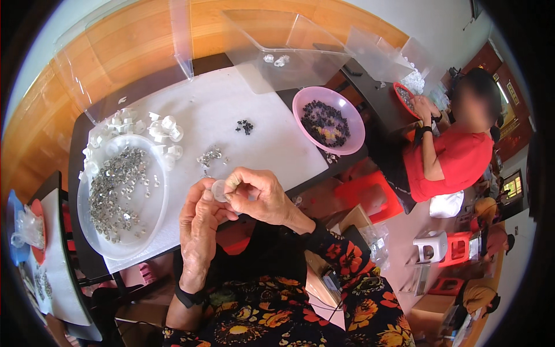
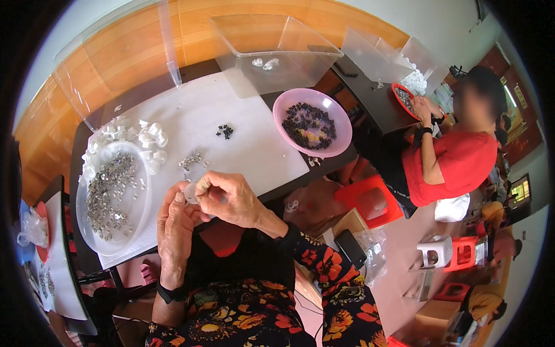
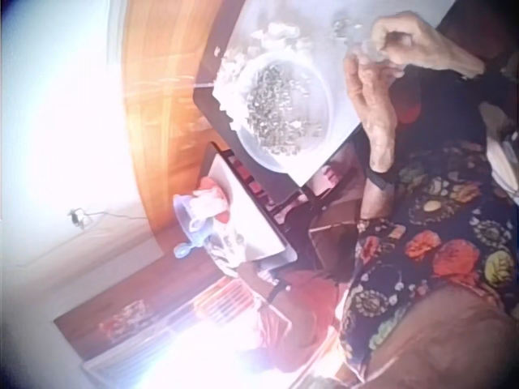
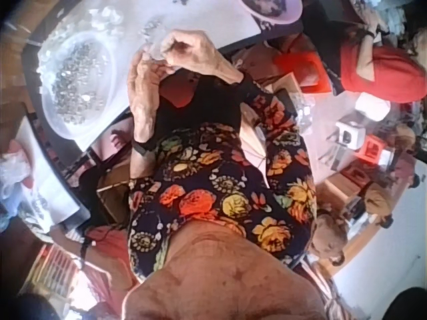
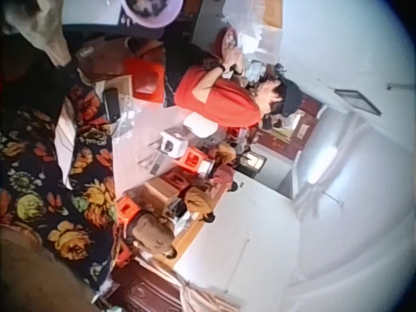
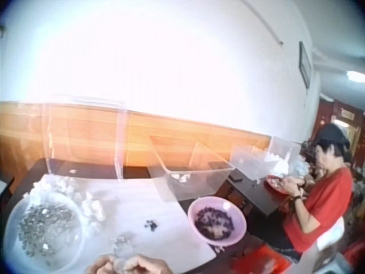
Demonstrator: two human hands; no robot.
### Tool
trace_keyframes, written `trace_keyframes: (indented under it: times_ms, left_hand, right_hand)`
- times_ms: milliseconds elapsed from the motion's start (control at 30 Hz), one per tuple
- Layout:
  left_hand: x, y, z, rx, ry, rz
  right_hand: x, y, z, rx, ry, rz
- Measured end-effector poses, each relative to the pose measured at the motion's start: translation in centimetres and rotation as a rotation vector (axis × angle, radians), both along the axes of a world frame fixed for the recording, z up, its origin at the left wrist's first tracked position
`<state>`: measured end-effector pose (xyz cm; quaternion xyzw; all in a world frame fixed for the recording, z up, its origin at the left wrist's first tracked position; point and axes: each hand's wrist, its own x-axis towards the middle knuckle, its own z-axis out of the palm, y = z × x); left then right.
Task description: Assembling small white plastic components by inserting black pieces and metal rings.
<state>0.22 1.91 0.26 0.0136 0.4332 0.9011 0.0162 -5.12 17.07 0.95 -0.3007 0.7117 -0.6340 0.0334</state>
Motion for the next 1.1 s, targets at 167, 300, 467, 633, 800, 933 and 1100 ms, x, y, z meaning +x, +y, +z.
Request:
trace_keyframes:
  times_ms: [167,300,467,633,800,933,1100]
  left_hand:
    - [0.0,-0.4,-0.8,-0.049,0.009,-0.012]
    - [0.0,-0.3,-1.1,-0.028,0.018,0.033]
    - [0.0,-0.5,-1.2,-0.091,0.062,-0.035]
    - [0.3,-0.5,-0.9,-0.044,0.069,-0.001]
    - [0.4,-0.7,-0.7,-0.046,0.037,0.020]
    - [0.4,-0.2,0.0,-0.072,0.013,0.045]
    - [0.3,-0.2,-0.6,-0.106,0.018,0.046]
  right_hand:
    - [0.1,-0.2,-0.2,-0.118,-0.026,0.030]
    - [-0.2,-0.1,-0.6,-0.181,-0.078,0.022]
    - [-0.2,-0.1,-0.8,-0.225,-0.101,0.085]
    - [0.1,0.1,-0.8,-0.100,-0.005,-0.021]
    - [0.3,0.0,-0.4,-0.072,-0.033,-0.029]
    - [-0.3,0.5,-0.6,0.017,0.081,-0.015]
    - [0.3,-0.3,-0.5,-0.168,-0.044,-0.017]
